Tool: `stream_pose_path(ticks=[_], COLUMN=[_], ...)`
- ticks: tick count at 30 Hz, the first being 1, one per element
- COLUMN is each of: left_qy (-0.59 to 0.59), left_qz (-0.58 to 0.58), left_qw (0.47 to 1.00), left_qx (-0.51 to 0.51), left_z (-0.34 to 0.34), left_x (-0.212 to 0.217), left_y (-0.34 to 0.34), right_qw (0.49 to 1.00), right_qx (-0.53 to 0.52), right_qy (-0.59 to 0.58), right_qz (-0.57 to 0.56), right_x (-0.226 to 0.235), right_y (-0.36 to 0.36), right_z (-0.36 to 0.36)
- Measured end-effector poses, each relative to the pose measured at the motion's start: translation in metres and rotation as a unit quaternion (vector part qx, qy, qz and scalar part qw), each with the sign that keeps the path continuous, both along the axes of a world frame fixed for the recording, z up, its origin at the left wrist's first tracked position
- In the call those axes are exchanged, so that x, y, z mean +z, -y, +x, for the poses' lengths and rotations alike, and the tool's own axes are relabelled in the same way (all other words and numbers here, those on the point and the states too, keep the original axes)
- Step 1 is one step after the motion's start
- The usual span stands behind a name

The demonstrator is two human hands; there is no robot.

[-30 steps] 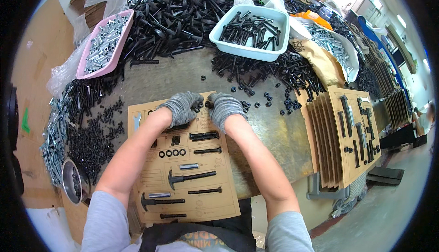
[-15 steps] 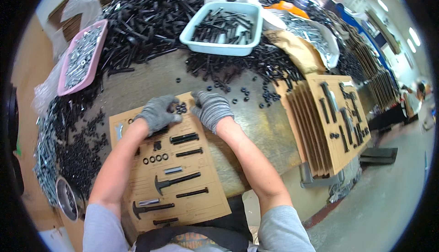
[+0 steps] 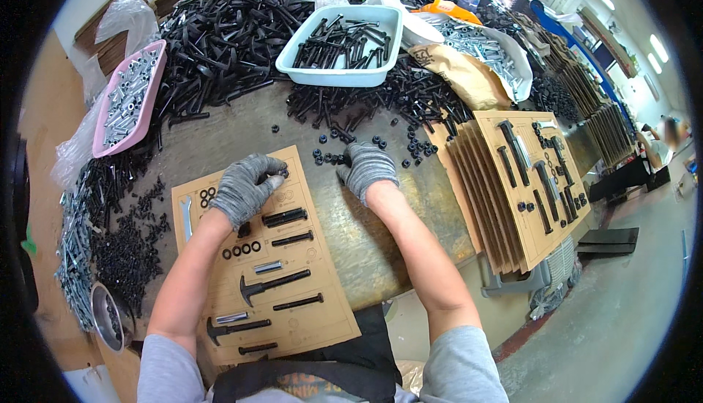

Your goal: The person assembles hardware kits by picking bolts, nuts, washers, and hammers from bins and piles, then arranging them on printed cardboard templates. They repeatedly complete one template, stack it, and begin a new one, maintaining a steady workflow.

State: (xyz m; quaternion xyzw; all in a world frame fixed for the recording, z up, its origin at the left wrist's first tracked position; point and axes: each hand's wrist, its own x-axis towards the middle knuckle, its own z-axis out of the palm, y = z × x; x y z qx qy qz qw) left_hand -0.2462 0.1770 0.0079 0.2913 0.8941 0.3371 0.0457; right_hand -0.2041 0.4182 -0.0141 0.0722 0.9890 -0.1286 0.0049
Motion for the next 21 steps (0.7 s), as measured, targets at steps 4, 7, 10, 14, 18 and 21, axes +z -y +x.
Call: stream_pose_path(ticks=[4, 7, 10, 14, 18, 21], left_qy=[0.014, 0.018, 0.01, 0.002, 0.037, 0.024], left_qz=[0.007, 0.059, 0.08, 0.099, 0.148, 0.153], left_qw=[0.999, 0.995, 0.985, 0.965, 0.924, 0.909], left_qx=[0.031, 0.074, 0.151, 0.242, 0.351, 0.386], left_z=[0.028, 0.045, 0.062, 0.091, 0.124, 0.143], left_x=[0.022, 0.023, 0.011, -0.011, -0.026, -0.044], left_y=[0.03, 0.075, 0.13, 0.206, 0.252, 0.283], right_qw=[1.0, 0.999, 0.994, 0.989, 0.99, 0.989], right_qx=[-0.021, 0.042, 0.029, 0.0, 0.015, 0.092], right_qy=[-0.004, -0.017, -0.057, -0.139, -0.139, -0.109], right_qz=[0.02, -0.029, -0.09, -0.049, -0.025, -0.034], right_x=[-0.008, -0.011, -0.011, -0.024, -0.028, -0.019], right_y=[0.009, -0.011, -0.022, -0.024, -0.028, -0.025], right_z=[-0.008, 0.002, 0.019, 0.019, 0.009, 0.009])
